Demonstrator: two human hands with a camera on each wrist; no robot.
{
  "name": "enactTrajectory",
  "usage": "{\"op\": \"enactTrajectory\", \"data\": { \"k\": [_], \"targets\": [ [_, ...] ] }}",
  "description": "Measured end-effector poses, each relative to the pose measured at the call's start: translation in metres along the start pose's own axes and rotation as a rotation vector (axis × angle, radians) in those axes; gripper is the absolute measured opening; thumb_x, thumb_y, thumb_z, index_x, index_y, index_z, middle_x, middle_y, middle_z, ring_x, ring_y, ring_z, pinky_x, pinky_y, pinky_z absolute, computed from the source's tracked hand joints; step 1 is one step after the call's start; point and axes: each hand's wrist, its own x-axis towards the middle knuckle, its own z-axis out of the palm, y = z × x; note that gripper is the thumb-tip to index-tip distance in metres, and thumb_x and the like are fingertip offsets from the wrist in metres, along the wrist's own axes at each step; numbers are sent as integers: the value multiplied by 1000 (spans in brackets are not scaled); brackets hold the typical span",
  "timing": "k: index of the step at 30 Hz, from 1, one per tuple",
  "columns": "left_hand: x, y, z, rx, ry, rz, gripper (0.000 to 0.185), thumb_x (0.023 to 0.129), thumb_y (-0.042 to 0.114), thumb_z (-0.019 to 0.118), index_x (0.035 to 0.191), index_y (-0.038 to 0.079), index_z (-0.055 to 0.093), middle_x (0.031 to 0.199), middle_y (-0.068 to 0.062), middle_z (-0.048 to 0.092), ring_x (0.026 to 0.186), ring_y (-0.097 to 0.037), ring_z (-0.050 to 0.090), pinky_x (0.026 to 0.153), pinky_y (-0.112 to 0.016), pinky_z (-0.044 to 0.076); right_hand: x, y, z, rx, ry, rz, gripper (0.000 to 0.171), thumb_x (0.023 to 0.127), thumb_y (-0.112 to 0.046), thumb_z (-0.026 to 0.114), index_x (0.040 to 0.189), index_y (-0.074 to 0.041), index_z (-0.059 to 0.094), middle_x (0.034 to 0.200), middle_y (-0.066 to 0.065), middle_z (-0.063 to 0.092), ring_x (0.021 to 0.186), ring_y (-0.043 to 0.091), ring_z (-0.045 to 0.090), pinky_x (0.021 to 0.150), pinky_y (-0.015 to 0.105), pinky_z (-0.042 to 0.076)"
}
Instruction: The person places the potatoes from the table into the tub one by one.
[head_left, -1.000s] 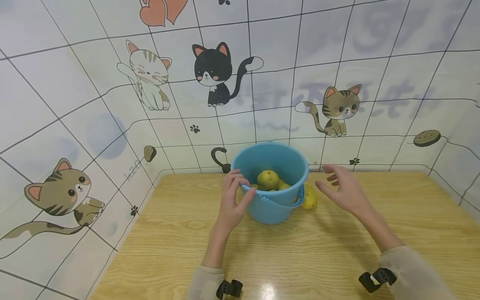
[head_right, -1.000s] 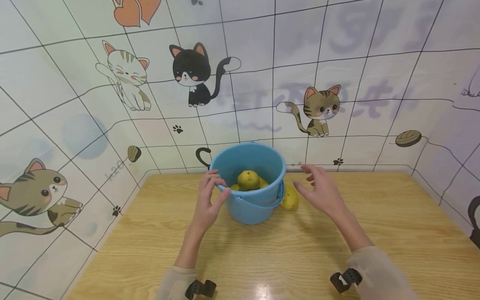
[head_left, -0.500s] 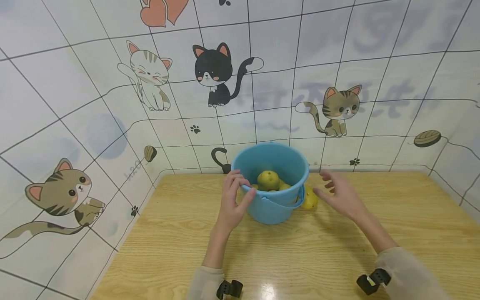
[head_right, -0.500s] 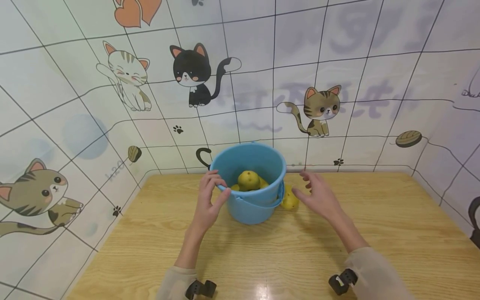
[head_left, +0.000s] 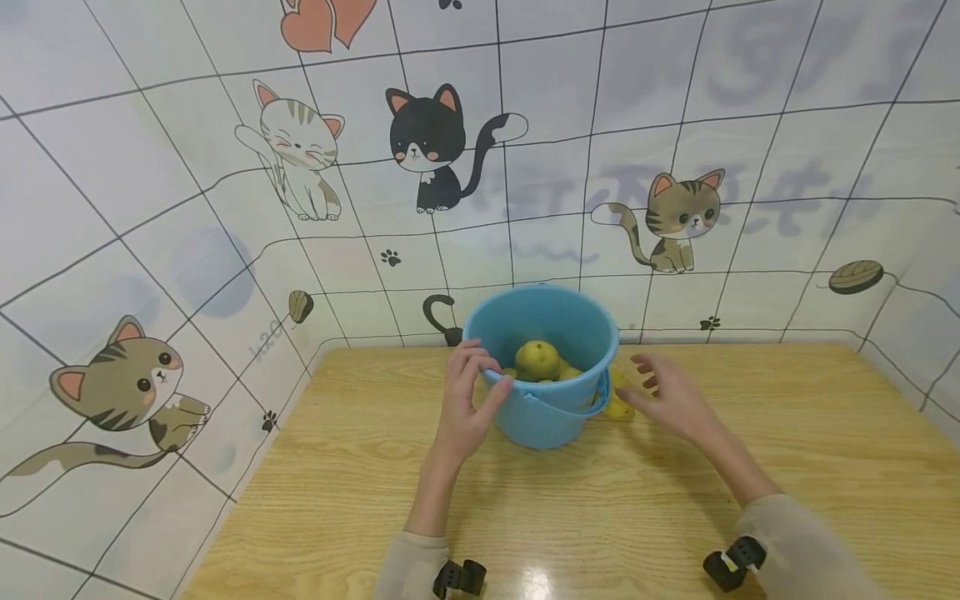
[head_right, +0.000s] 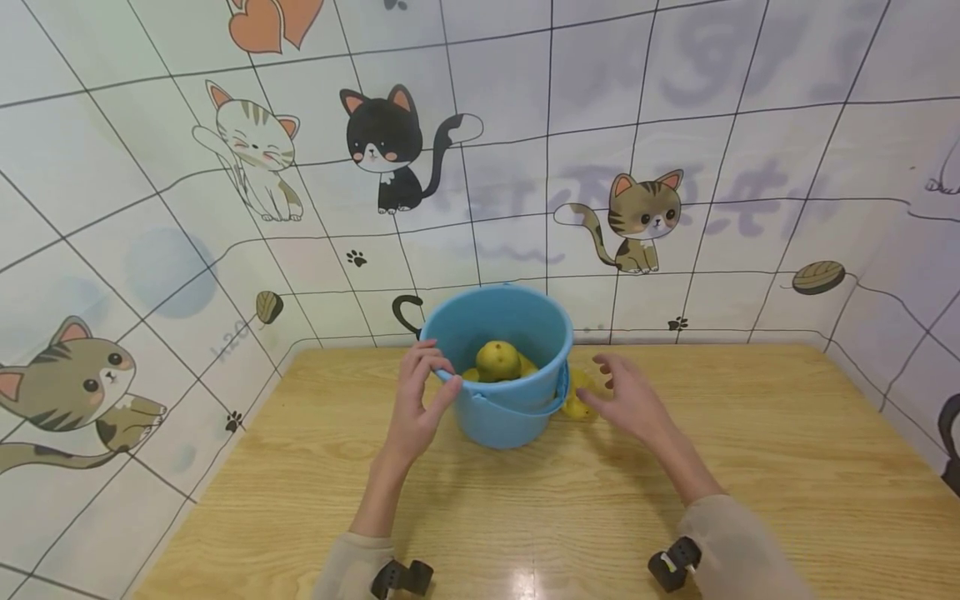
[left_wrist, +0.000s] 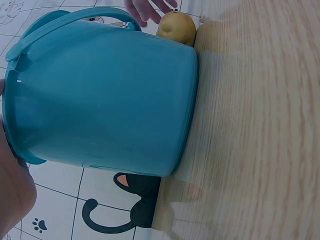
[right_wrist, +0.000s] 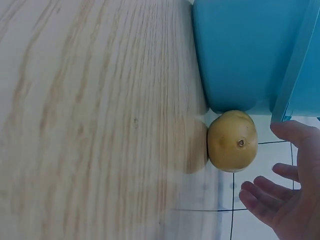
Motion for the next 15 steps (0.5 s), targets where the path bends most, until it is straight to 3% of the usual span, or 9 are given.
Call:
{"op": "enactTrajectory", "data": {
  "k": [15],
  "targets": [
    [0, 0, 0, 6, -1, -3, 10, 88, -4, 66, 90, -4, 56, 102, -25, 53, 127, -52, 39, 113, -63, 24, 5, 2, 19, 13, -54, -6, 70, 91, -26, 75, 139, 12, 43, 129, 39, 49, 102, 45, 61, 81, 53, 57]
  ]
}}
